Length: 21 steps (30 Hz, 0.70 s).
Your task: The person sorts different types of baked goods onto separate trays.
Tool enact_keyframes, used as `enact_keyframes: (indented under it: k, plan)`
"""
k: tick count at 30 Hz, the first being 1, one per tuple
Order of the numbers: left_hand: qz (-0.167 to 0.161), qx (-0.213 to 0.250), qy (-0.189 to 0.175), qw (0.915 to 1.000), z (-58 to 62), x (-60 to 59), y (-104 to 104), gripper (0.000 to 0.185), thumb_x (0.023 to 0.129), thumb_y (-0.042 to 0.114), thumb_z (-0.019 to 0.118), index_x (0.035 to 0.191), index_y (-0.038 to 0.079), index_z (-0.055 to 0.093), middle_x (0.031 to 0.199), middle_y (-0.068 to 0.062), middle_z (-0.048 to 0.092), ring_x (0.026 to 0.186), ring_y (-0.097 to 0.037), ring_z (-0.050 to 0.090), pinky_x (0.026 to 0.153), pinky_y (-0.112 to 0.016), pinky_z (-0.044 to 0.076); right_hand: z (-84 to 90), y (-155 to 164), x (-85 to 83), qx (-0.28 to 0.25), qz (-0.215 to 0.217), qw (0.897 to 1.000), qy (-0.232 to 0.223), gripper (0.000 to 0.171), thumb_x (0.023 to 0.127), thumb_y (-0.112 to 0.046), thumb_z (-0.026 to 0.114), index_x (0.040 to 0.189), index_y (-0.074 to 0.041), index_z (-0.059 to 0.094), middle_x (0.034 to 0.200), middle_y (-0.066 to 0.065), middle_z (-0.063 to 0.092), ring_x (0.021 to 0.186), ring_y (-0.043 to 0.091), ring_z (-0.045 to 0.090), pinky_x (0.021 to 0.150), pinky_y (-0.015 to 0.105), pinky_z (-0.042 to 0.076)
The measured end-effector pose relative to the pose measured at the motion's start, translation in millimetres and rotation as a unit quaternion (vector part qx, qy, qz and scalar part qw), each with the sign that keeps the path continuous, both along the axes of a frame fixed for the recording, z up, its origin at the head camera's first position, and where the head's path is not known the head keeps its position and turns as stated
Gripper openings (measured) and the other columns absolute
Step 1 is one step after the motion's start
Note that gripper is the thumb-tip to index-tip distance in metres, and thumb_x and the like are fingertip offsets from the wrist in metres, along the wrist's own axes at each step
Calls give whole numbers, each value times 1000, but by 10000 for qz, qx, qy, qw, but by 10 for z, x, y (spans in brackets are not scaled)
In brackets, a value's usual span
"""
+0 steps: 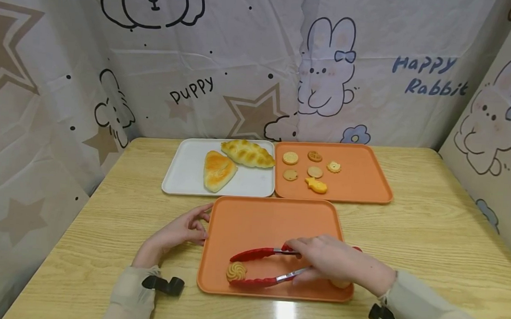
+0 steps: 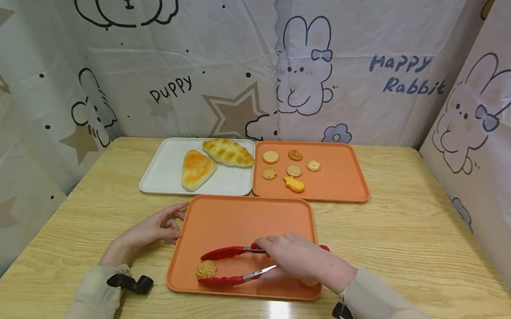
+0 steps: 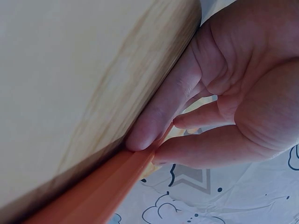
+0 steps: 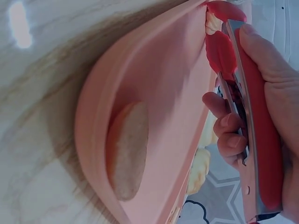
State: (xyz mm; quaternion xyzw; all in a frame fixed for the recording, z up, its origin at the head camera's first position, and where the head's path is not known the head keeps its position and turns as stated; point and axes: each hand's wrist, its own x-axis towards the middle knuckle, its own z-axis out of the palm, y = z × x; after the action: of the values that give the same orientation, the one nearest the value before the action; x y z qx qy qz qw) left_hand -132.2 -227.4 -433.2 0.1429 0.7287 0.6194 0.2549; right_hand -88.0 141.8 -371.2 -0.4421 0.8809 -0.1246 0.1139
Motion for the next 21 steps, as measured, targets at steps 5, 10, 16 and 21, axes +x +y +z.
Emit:
enact_keyframes:
  k: [5, 10, 16, 21]
  plan:
    - [-11, 10, 0, 10000, -1, 0, -5, 78, 83, -1, 60, 146, 3, 13, 121, -22, 32, 75, -8, 54, 70, -32, 55, 8, 27, 7, 57, -102, 9999, -27, 62, 81, -57, 54, 121, -11, 50, 90, -6, 59, 67, 2, 53, 61, 22, 49]
    - [-12, 14, 23, 10000, -5, -4, -11, 78, 83, -1, 60, 146, 4, 14, 120, -22, 32, 75, -9, 54, 69, -33, 55, 17, 78, -1, -53, -255, 9997, -6, 58, 80, -52, 60, 121, -13, 50, 93, -6, 61, 68, 3, 56, 62, 22, 50]
    - [-39, -18, -5, 10000, 4, 6, -11, 79, 83, 0, 60, 146, 4, 12, 122, -22, 31, 77, -9, 54, 70, -32, 54, 41, 186, -53, -407, -389, 9984, 74, 56, 79, -50, 63, 117, -10, 52, 92, -5, 62, 67, 3, 54, 59, 21, 47]
    - [-51, -35, 10, 10000, 9, 8, -10, 80, 83, 0, 61, 146, 5, 12, 123, -23, 30, 77, -9, 53, 71, -32, 54, 37, 283, -81, -482, -549, 9969, 298, 52, 77, -46, 66, 113, -11, 53, 88, -5, 62, 67, 5, 55, 56, 20, 45]
